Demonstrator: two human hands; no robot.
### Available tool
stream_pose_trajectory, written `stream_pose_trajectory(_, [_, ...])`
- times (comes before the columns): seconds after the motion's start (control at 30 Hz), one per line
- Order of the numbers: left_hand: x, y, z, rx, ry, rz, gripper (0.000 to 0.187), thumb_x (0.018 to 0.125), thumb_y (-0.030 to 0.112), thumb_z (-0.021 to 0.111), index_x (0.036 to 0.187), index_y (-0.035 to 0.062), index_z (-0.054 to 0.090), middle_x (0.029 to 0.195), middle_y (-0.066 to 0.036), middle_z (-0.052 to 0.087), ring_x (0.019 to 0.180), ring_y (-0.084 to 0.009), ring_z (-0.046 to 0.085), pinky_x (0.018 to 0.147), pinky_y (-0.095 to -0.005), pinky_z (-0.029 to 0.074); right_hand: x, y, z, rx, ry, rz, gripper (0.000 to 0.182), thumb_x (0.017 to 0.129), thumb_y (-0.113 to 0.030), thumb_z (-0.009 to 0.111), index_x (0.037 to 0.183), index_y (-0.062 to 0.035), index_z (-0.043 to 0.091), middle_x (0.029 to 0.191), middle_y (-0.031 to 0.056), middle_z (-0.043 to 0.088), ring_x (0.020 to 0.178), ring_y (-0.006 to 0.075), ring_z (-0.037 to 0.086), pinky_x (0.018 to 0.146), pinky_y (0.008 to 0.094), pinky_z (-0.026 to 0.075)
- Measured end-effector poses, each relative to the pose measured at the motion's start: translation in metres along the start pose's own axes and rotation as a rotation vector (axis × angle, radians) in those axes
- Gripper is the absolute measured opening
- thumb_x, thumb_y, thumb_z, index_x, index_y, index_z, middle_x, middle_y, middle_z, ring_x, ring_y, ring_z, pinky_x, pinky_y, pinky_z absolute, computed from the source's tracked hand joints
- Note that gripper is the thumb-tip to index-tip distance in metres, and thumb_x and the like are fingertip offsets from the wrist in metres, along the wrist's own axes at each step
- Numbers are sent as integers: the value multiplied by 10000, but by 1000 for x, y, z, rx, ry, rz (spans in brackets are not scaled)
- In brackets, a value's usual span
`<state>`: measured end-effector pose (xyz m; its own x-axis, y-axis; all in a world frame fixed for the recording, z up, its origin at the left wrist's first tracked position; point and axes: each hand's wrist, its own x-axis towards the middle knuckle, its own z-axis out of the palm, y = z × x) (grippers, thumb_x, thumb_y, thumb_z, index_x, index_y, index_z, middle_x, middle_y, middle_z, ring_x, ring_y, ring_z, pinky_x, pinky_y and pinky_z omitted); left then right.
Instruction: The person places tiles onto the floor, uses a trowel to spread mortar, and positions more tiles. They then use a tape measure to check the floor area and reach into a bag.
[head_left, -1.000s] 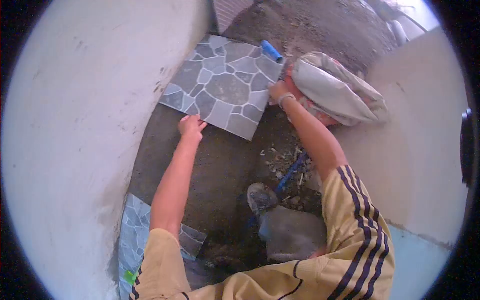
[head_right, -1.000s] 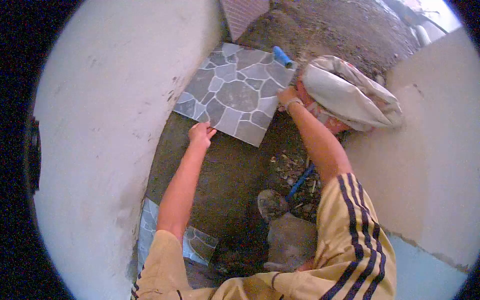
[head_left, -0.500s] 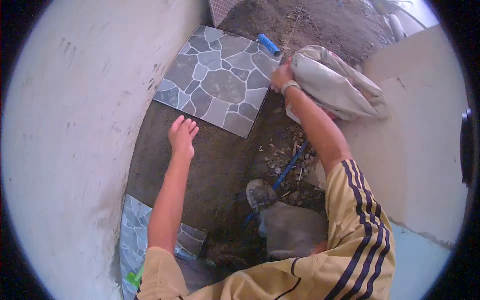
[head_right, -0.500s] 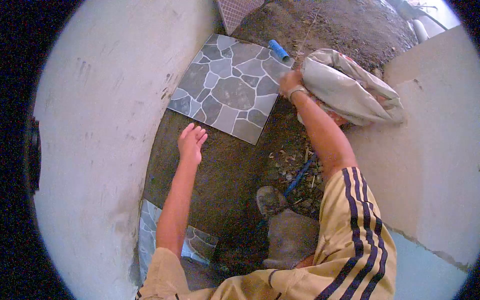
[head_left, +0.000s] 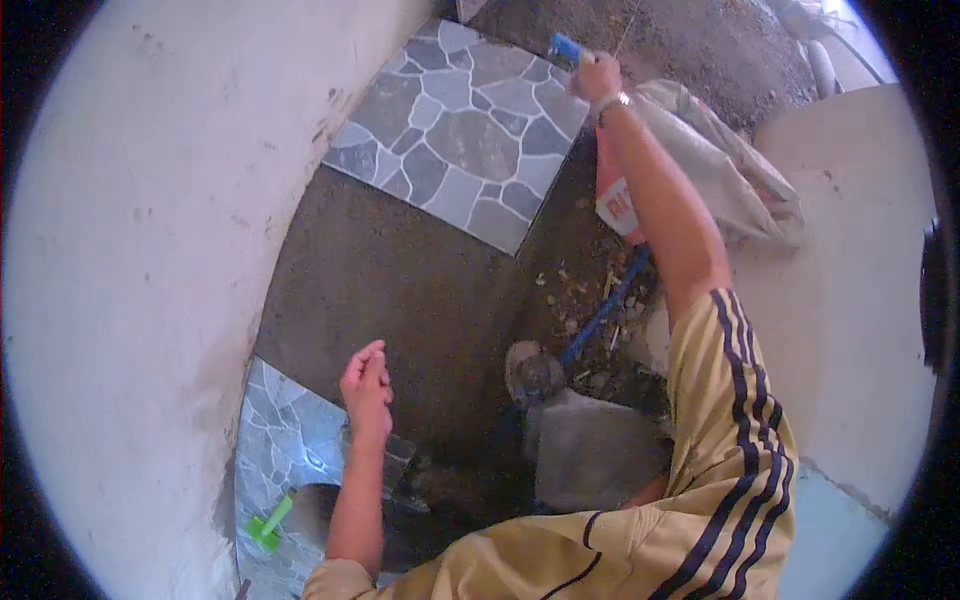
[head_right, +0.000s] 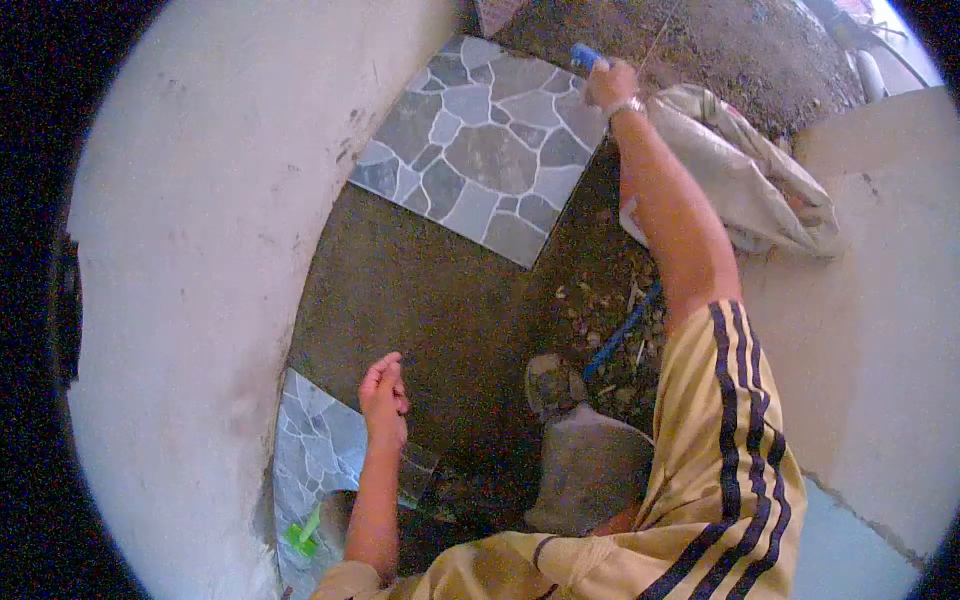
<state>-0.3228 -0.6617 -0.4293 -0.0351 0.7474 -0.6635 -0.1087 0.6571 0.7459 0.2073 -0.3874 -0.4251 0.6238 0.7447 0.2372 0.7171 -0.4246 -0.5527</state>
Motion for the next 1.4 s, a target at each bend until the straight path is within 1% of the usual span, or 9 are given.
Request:
stream_pose_trajectory(0.1, [2,-4,-15,41,46,83,222,914,156,597,1107,51,616,711,46,473,562,-15,387,424,-166,277,26,9,-7,408,-257,274,452,855,-420,548,934,7,673,992,215,678,953,392,649,801,449,520])
stream_pose_trajectory(0.2, [10,-14,-15,35,54,118,222,914,144,590,1112,45,611,717,40,483,569,-20,398,445,-171,300,32,25,-4,-110,-183,246,438,850,-421,569,914,-2,679,1038,215,668,972,379,648,801,433,527])
stream_pose_trajectory(0.47, [2,-18,-11,78,-79,106,261,908,132,591,1141,15,605,766,0,547,602,-53,474,540,-204,400,-68,10,-7,-189,-75,2,410,834,-314,602,1046,33,542,904,265,635,923,410,629,819,494,495])
stream_pose_trajectory(0.63, [1,-18,-17,47,-68,139,252,907,130,591,1123,3,617,760,-3,552,614,-63,487,561,-212,414,-120,22,-2,-484,-390,129,649,768,-288,647,1282,41,425,1286,232,504,1223,414,443,1033,446,359])
stream_pose_trajectory(0.83, [-5,-19,-19,64,-70,107,239,910,132,587,1113,12,628,765,-8,563,626,-64,495,564,-211,417,-125,16,9,-654,68,206,764,606,-407,658,1294,-140,459,1299,145,498,1255,326,432,1100,440,275])
stream_pose_trajectory(0.93, [-9,-14,-24,40,-70,117,228,913,132,583,1104,19,635,771,-6,569,629,-63,499,566,-209,420,-108,61,40,-173,-25,271,451,711,-337,654,1060,-59,582,996,145,624,880,294,619,769,419,498])
stream_pose_trajectory(0.97, [-8,-16,-26,31,-82,116,225,914,131,582,1101,21,637,773,-5,571,630,-62,500,567,-209,421,-89,88,57,64,-389,555,350,746,-305,652,964,-34,614,877,141,656,703,278,655,593,384,542])
stream_pose_trajectory(1.03, [-7,-18,-31,48,-69,123,222,919,135,579,1100,21,638,771,-2,572,637,-59,505,572,-206,425,-81,101,70,63,-358,419,268,764,-266,655,864,-21,612,733,117,634,531,238,602,444,352,478])
stream_pose_trajectory(1.4, [-4,-25,-33,54,-64,118,220,919,140,583,1097,23,636,772,-4,574,638,-57,501,573,-202,422,-89,59,46,-36,-170,417,225,731,-254,675,759,-35,628,728,126,649,537,245,623,475,356,484])
